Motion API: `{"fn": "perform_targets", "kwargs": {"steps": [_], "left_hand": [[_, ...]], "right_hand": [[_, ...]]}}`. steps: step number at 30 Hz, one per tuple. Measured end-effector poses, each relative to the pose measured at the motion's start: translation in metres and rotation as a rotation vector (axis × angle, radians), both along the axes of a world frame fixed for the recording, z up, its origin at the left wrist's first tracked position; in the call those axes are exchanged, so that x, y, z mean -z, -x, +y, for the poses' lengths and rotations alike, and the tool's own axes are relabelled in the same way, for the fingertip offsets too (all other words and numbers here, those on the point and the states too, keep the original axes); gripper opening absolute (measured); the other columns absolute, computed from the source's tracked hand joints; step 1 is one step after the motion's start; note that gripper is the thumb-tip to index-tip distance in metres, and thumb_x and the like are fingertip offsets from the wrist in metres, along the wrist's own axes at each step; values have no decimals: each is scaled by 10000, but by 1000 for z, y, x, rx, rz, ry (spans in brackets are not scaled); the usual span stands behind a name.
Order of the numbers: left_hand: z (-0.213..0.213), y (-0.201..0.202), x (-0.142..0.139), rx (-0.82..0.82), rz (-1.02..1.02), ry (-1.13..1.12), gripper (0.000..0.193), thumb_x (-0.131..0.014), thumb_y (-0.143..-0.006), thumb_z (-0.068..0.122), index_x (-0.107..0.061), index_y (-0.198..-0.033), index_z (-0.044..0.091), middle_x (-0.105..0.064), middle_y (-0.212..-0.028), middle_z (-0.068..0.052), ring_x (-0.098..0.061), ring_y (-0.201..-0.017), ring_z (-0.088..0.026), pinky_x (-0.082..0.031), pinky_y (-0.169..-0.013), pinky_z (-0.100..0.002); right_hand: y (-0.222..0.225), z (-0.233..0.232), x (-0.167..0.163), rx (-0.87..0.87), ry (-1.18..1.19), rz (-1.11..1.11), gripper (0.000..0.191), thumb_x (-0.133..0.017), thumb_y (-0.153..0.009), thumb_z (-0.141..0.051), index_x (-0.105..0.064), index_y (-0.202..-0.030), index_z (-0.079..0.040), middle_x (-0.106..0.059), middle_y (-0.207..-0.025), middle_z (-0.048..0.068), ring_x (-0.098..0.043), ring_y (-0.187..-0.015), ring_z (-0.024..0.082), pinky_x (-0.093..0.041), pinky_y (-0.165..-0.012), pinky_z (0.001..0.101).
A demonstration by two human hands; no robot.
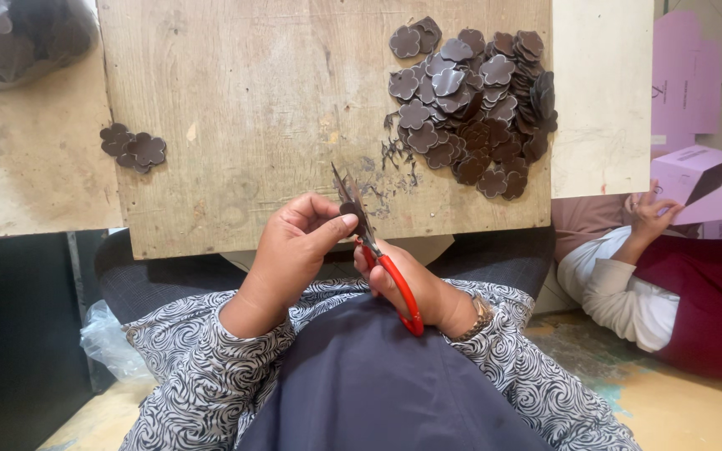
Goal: The person sits on the floor and uses red-handled scissors to trim the edges of small dark brown flower-shaped craft pieces. They hold each piece in the left hand and cut with the right hand, placing finished pieces into a growing pile on a wooden board.
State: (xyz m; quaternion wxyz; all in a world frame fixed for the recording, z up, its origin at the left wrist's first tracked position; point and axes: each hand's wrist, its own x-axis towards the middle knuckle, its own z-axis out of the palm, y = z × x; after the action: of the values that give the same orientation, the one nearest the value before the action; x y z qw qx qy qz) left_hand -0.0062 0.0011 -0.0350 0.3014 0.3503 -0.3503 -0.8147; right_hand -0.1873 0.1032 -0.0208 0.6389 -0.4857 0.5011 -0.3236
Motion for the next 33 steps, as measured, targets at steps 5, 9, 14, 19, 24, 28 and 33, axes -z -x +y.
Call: {"fn": "perform_targets", "kwargs": {"steps": [5,9,14,19,24,28,33], "left_hand": [[0,1,0,-11,-4,5,56,-719,-940,30,-663,-945,37,-744,-943,-44,-690,-875,-96,-562,-795,-257],[-1,-1,-1,-11,-16,9,59,-723,-939,33,-664,-943,37,-742,-939,-43,-686,-870,-92,-558,-785,-255],[-2,-1,-3,4,-45,21,55,-720,-941,42,-666,-940,37,-743,-934,-41,-681,-865,-90,-555,-786,-253],[-3,-2,-6,1,-29,16,64,-718,-939,50,-655,-938,43,-743,-937,-39,-683,-873,-89,-553,-798,-252],[-4,-3,-5,3,-71,-2,55,-714,-948,74,-673,-947,36,-745,-927,-39,-655,-837,-74,-517,-747,-235],[-5,-5,-2,11,-69,28,63,-712,-952,91,-674,-951,41,-737,-919,-24,-640,-821,-55,-513,-742,-219],[-8,-8,-3,30,-163,85,99,-739,-957,122,-667,-962,54,-697,-871,0,-564,-717,-36,-464,-636,-204]], "right_hand": [[0,1,-1,28,22,25,726,-450,-944,-778,-511,-1088,-69,-474,-904,-11,-433,-763,85,-437,-674,247],[-1,1,0,34,54,52,690,-443,-971,-754,-519,-1058,-74,-479,-882,-17,-428,-763,79,-436,-680,245],[-1,1,0,45,34,25,653,-461,-983,-717,-514,-1052,-70,-483,-874,-23,-427,-749,71,-433,-661,238],[0,2,-1,56,-35,-19,634,-481,-976,-700,-522,-1054,-72,-477,-837,-34,-415,-702,54,-415,-608,225],[0,2,-2,76,-90,-77,621,-498,-973,-686,-525,-1056,-72,-463,-803,-43,-396,-665,48,-399,-576,223],[0,1,-1,71,-83,-42,624,-488,-970,-693,-529,-1037,-74,-477,-777,-44,-418,-645,48,-414,-566,221],[0,1,0,69,-89,-46,631,-483,-968,-699,-536,-1028,-72,-467,-741,-44,-416,-628,51,-413,-561,222]]}}
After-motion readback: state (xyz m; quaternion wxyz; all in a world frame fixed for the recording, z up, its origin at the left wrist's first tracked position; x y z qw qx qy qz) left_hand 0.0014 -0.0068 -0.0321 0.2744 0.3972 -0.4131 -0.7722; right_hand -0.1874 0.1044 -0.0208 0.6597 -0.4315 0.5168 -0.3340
